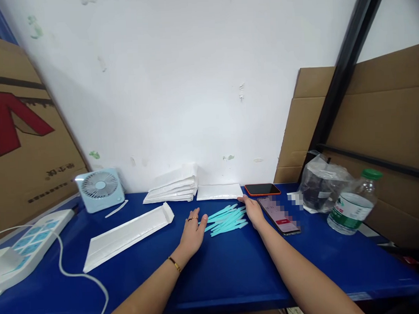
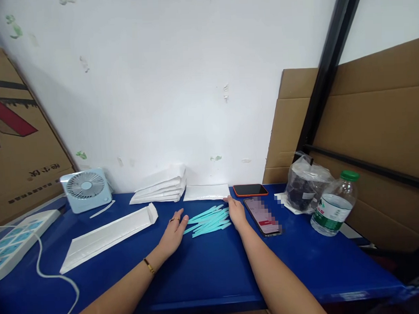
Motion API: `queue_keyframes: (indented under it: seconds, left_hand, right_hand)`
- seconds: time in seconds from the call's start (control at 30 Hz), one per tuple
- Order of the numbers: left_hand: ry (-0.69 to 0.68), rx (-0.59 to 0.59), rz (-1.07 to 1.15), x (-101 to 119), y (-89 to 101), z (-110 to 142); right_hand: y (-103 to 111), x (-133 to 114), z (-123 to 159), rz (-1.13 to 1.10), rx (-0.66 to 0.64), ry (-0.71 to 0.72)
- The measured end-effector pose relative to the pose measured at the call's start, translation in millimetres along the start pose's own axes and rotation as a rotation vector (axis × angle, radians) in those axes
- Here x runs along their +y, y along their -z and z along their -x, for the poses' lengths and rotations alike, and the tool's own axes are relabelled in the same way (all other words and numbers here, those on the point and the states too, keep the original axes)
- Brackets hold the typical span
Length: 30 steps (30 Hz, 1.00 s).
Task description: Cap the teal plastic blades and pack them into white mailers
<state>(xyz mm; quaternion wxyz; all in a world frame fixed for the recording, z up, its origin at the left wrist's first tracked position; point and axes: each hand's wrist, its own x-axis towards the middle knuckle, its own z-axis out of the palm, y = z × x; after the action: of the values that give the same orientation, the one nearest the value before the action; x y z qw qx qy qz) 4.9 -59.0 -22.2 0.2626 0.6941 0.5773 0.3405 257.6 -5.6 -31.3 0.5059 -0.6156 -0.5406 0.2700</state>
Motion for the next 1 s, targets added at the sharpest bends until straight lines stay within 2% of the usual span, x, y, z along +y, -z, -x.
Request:
queue_keyframes:
  seconds: [0.1,0.3,0.37,0.47,0.57,0.63,0.87,1.0]
  left_hand:
    - [-0.016,0.016,0.104,6.3,-12.2,-17.0]
    - [-0.118,-0.089,0.064,12.5,-11.9,-37.4]
    - [-0.184,-0.129,0.009,10.0,-9.6,-35.1]
    - [-0.276,-0.168,-0.078,5.8,-2.9,-27.0]
    - [-0.339,-0.190,-0.119,3.4,5.9,-20.7]
    - [-0.358,-0.216,-0.121,3.3,11.0,-21.5]
    - [-0.261,-0.241,-0.177,5.1,15.8,-56.1]
    - [-0.307,-0.247,-0.192,-0.2,13.5,-71.3]
  right_hand:
    - [-14.6,-6.1,8.6,-0.023,-0.024,-0.008]
    - [-41.3,-17.4,28.5,-0.138,-0.159,0.013]
    - [-37.9,-21.7,28.8,-0.071,-0.145,0.044]
    - [-19.0,-25.9,20.0,0.115,-0.106,0.174]
    - [0.5,-24.0,7.2,0.238,-0.206,0.325]
    - [4.8,-21.3,0.3,0.289,-0.308,0.374]
    - [-18.6,-23.5,-20.8,0.321,-0.499,0.375]
    - [-23.2,-21.0,-28.8,0.253,-0.558,0.302]
